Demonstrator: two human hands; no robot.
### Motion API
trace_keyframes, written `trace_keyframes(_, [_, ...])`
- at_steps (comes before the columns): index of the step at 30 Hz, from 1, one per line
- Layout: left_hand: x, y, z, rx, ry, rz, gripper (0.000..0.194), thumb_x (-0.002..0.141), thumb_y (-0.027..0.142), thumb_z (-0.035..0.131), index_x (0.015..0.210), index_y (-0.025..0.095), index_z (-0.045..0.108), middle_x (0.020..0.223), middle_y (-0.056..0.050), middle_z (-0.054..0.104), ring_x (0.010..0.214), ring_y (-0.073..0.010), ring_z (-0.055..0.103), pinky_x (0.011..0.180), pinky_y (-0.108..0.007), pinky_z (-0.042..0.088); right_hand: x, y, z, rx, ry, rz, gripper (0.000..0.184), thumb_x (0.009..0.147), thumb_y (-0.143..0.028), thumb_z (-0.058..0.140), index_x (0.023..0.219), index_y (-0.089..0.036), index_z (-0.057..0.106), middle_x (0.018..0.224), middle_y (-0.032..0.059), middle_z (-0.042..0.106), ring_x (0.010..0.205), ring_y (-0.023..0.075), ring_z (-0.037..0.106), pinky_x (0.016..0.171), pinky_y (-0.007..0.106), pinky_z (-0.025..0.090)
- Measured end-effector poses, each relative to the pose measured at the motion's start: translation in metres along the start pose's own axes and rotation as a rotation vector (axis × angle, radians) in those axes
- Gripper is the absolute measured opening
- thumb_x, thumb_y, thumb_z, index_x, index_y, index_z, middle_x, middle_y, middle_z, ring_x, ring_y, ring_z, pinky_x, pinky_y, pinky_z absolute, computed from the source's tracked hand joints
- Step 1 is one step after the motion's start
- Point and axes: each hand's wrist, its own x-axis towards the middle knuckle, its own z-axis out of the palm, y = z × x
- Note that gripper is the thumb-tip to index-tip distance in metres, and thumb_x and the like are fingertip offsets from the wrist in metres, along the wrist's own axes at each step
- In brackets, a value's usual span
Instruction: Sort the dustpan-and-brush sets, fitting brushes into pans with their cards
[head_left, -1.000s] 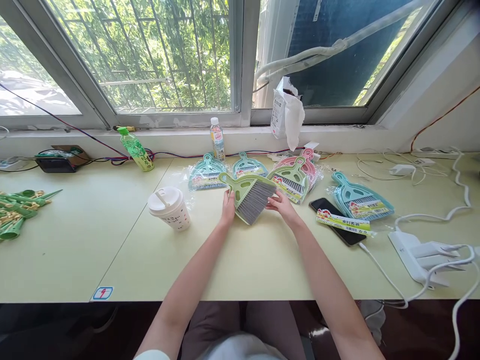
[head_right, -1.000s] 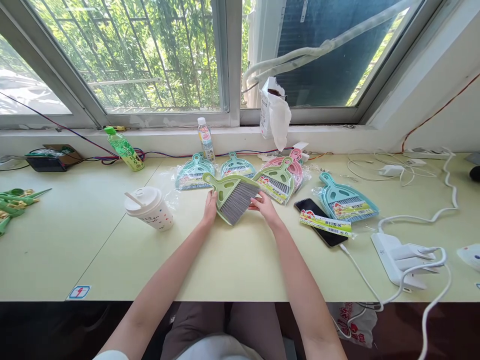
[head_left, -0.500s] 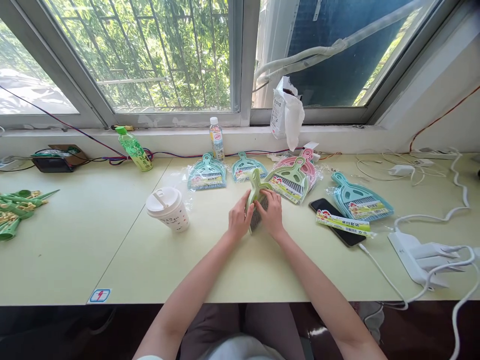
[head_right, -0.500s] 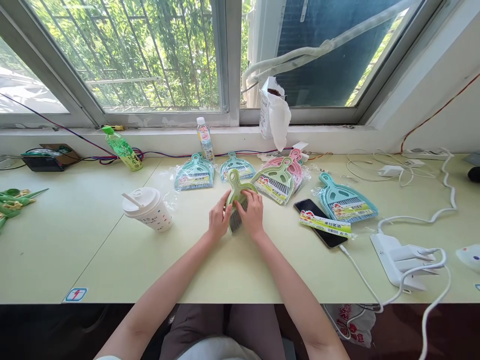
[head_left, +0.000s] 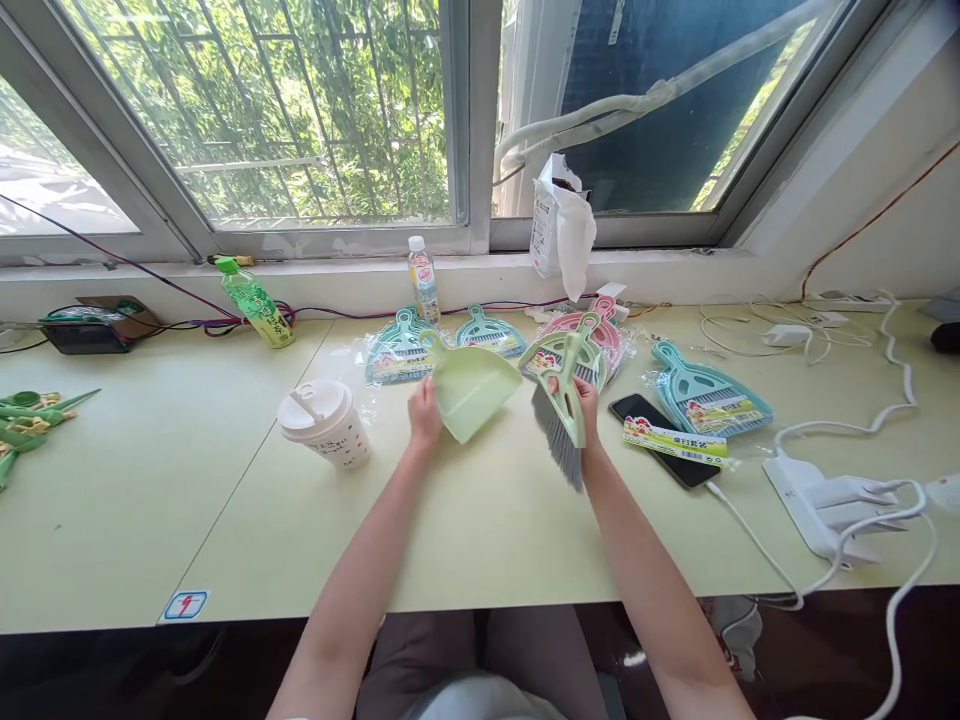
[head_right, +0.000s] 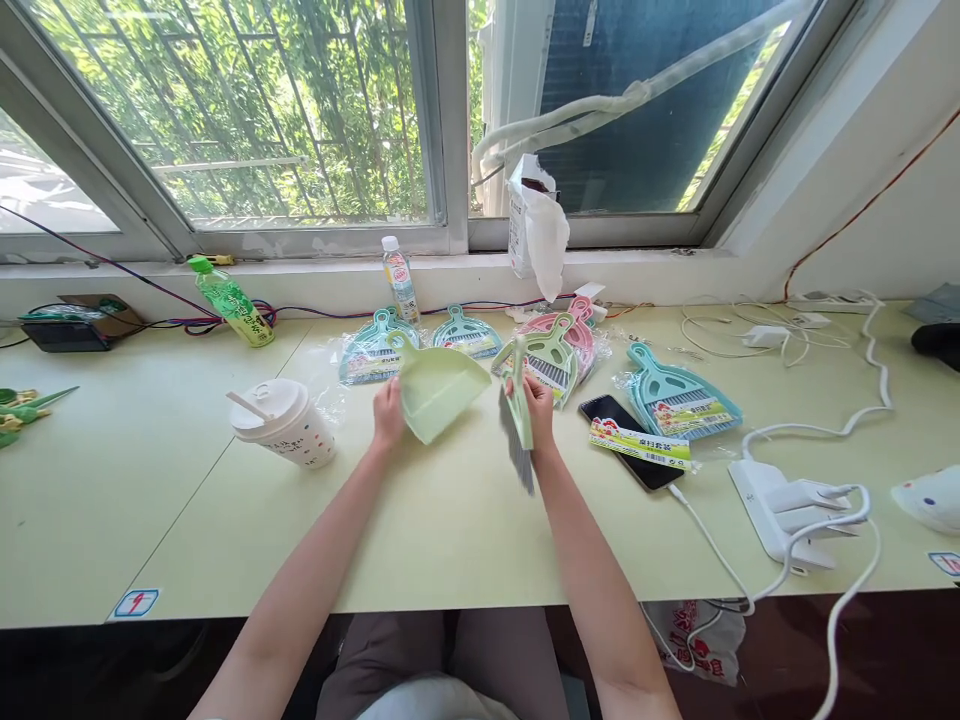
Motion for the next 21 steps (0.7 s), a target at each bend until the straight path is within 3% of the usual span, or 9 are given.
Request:
trace_keyframes(2, [0.017, -0.012, -0.014, -0.032, -0.072, -0.017, 0.034, 0.085, 0.04, 0.045, 0.092, 0.018, 0.07, 0.094, -0.007, 0.069, 0.09, -0.0227, 0.059, 0.082, -0.032, 0.043, 0.005, 0.002, -0.009, -0.224, 0.131, -0.079, 0.044, 0.083, -0.055, 0.042, 0.057, -0.021, 0.051, 0.066, 0.0036, 0.054, 0.065, 0.0167, 0.05, 0.063, 0.029, 0.041])
trace_keyframes(4, [0.026, -0.018, -0.023, -0.051, -0.184, -0.062, 0.031, 0.081, 0.04, 0.05, 0.087, 0.018, 0.071, 0.09, -0.006, 0.07, 0.088, -0.0228, 0.06, 0.079, -0.031, 0.043, 0.009, 0.009, -0.015, -0.476, 0.16, -0.054, 0.041, 0.084, -0.048, 0.043, 0.056, -0.02, 0.055, 0.065, 0.0051, 0.058, 0.066, 0.0183, 0.053, 0.065, 0.029, 0.04])
trace_keyframes(9, [0.02, -0.014, -0.027, 0.124, -0.31, -0.127, 0.016, 0.068, 0.037, 0.065, 0.062, 0.022, 0.069, 0.066, -0.003, 0.066, 0.07, -0.021, 0.057, 0.065, -0.027, 0.041, 0.009, 0.027, -0.013, -0.9, -0.088, 0.149, 0.034, 0.084, -0.035, 0.047, 0.063, -0.02, 0.069, 0.067, 0.0112, 0.065, 0.072, 0.0242, 0.061, 0.063, 0.031, 0.04])
trace_keyframes(12, [0.017, -0.011, -0.027, 0.227, -0.29, -0.058, 0.016, 0.067, 0.039, 0.067, 0.061, 0.024, 0.068, 0.066, -0.002, 0.064, 0.068, -0.0198, 0.055, 0.062, -0.026, 0.039, 0.006, 0.028, -0.008, -0.972, -0.14, 0.138, 0.034, 0.085, -0.037, 0.048, 0.068, -0.019, 0.072, 0.069, 0.0129, 0.066, 0.075, 0.0255, 0.063, 0.062, 0.032, 0.041])
trace_keyframes(17, [0.018, -0.014, -0.029, 0.356, -0.288, 0.11, 0.024, 0.077, 0.047, 0.06, 0.07, 0.025, 0.069, 0.073, -0.003, 0.062, 0.061, -0.0174, 0.055, 0.061, -0.027, 0.04, 0.005, 0.027, -0.008, -1.005, -0.099, 0.109, 0.031, 0.081, -0.047, 0.054, 0.082, -0.023, 0.074, 0.082, 0.0101, 0.07, 0.08, 0.0245, 0.064, 0.064, 0.031, 0.042])
trace_keyframes(21, [0.017, -0.017, -0.027, 0.353, -0.312, 0.107, 0.017, 0.075, 0.041, 0.064, 0.07, 0.025, 0.069, 0.072, -0.003, 0.064, 0.061, -0.0179, 0.054, 0.06, -0.027, 0.038, 0.006, 0.029, -0.01, -0.992, -0.15, 0.115, 0.031, 0.076, -0.053, 0.059, 0.083, -0.025, 0.072, 0.088, 0.0066, 0.071, 0.084, 0.0249, 0.063, 0.067, 0.032, 0.042])
